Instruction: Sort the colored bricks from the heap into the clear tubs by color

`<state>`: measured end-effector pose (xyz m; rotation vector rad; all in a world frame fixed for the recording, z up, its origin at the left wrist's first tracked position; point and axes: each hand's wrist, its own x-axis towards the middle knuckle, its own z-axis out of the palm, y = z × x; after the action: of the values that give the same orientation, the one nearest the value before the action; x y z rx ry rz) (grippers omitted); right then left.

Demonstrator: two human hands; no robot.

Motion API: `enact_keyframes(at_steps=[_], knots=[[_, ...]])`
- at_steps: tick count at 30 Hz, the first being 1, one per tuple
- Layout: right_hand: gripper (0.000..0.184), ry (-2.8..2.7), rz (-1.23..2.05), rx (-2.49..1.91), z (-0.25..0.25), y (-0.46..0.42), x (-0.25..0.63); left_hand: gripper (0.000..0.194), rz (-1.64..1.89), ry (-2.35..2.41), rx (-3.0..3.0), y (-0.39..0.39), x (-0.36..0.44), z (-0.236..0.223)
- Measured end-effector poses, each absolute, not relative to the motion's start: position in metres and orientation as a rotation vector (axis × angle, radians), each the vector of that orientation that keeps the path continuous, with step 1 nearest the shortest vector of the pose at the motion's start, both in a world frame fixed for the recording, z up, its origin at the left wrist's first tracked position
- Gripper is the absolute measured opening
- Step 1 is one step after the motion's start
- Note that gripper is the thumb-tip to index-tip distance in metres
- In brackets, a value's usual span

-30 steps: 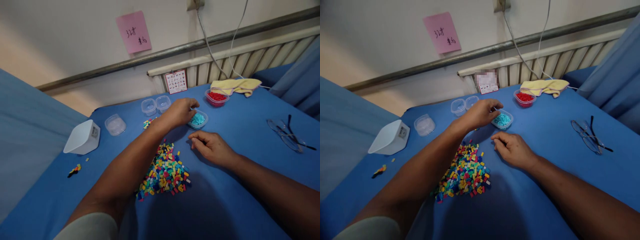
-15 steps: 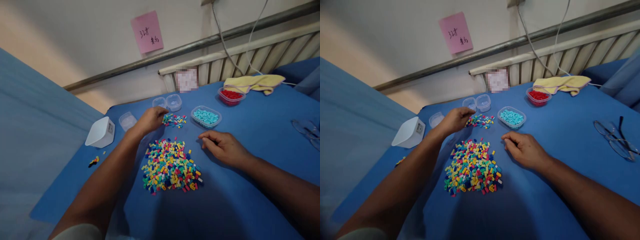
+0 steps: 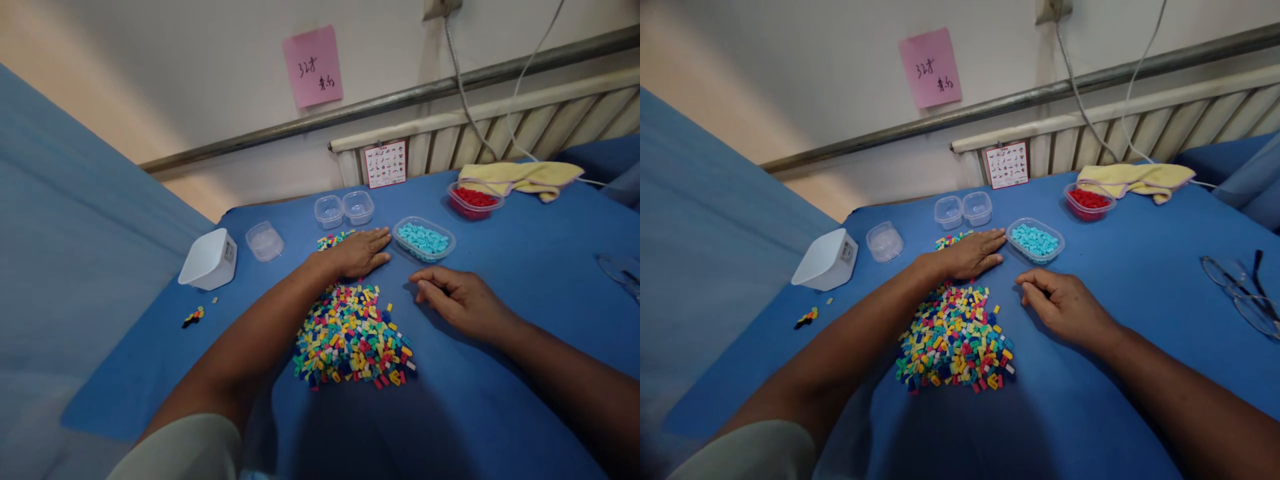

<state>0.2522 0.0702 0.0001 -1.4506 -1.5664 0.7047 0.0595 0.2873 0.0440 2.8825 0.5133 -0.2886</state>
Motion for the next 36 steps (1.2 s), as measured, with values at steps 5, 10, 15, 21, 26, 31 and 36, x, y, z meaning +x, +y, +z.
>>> enact_keyframes(at_steps=[5,10,15,21,26,31,36], knots=[[0.033,-1.569,0.735,-1.453,-0.004,0.069,0.253,0.089,-0.334,0.554,2.824,0.263,0.033,0.046],[0.031,-1.606,0.700,-1.475,-0.006,0.068,0.254,0.092,-0.324,0.620,2.754,0.257,0.002,0.061],[0.032,-1.611,0.687,-1.480,-0.003,0.069,0.252,0.091,-0.160,0.763,2.720,0.299,-0.002,0.060],[0.034,-1.574,0.729,-1.456,-0.002,0.070,0.253,0.087,-0.117,0.636,2.760,0.330,0.014,0.037],[0.033,-1.585,0.719,-1.460,0.002,0.069,0.253,0.082,-0.143,0.626,2.739,0.312,-0.002,0.035],[0.033,-1.602,0.684,-1.470,0.003,0.068,0.252,0.084,-0.249,0.672,2.717,0.284,-0.027,0.048],[0.034,-1.607,0.677,-1.483,0.001,0.068,0.253,0.083,-0.159,0.871,2.730,0.281,-0.048,0.061]])
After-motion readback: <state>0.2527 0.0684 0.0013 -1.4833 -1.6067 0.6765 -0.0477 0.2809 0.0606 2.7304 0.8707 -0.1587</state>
